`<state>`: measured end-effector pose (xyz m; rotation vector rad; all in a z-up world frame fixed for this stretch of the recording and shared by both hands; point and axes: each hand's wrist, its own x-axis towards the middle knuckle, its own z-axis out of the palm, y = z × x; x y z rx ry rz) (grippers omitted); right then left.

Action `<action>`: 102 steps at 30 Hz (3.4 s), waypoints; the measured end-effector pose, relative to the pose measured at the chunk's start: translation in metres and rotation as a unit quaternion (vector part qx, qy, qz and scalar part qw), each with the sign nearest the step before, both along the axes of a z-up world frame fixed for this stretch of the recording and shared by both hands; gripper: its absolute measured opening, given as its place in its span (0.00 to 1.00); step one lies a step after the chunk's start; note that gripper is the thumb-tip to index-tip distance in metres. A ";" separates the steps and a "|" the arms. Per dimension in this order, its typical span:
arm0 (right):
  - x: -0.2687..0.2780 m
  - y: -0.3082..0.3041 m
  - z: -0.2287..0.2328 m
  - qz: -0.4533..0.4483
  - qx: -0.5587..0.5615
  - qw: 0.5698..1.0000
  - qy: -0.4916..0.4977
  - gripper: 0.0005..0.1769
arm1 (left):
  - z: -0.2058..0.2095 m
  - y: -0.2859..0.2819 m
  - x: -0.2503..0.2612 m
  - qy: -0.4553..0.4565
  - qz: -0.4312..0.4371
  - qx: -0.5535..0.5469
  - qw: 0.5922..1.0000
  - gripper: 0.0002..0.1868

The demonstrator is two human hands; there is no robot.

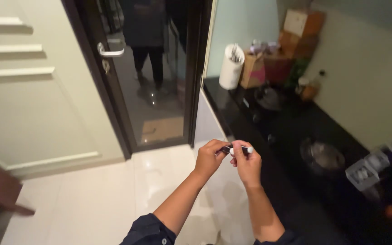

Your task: Packing food containers and snacks into an insulated lunch bag and zipping it closed.

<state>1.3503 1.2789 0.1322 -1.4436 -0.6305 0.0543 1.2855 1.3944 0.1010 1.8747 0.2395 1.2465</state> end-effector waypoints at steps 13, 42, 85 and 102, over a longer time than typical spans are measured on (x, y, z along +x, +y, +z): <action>0.329 0.216 0.139 -0.156 -0.023 0.972 -0.174 0.16 | 0.064 0.273 0.265 -0.074 0.106 -0.021 0.991 0.12; 0.616 0.450 0.217 -0.128 -0.273 0.926 -0.226 0.20 | 0.134 0.510 0.601 -0.126 -0.033 -0.040 0.991 0.13; 0.604 0.488 0.149 -0.124 -0.436 0.878 -0.154 0.35 | 0.057 0.525 0.588 0.195 -0.130 -0.065 0.970 0.20; 0.400 0.529 -0.028 0.253 -0.201 0.937 0.132 0.12 | -0.048 0.561 0.360 0.170 -0.057 -0.114 0.977 0.14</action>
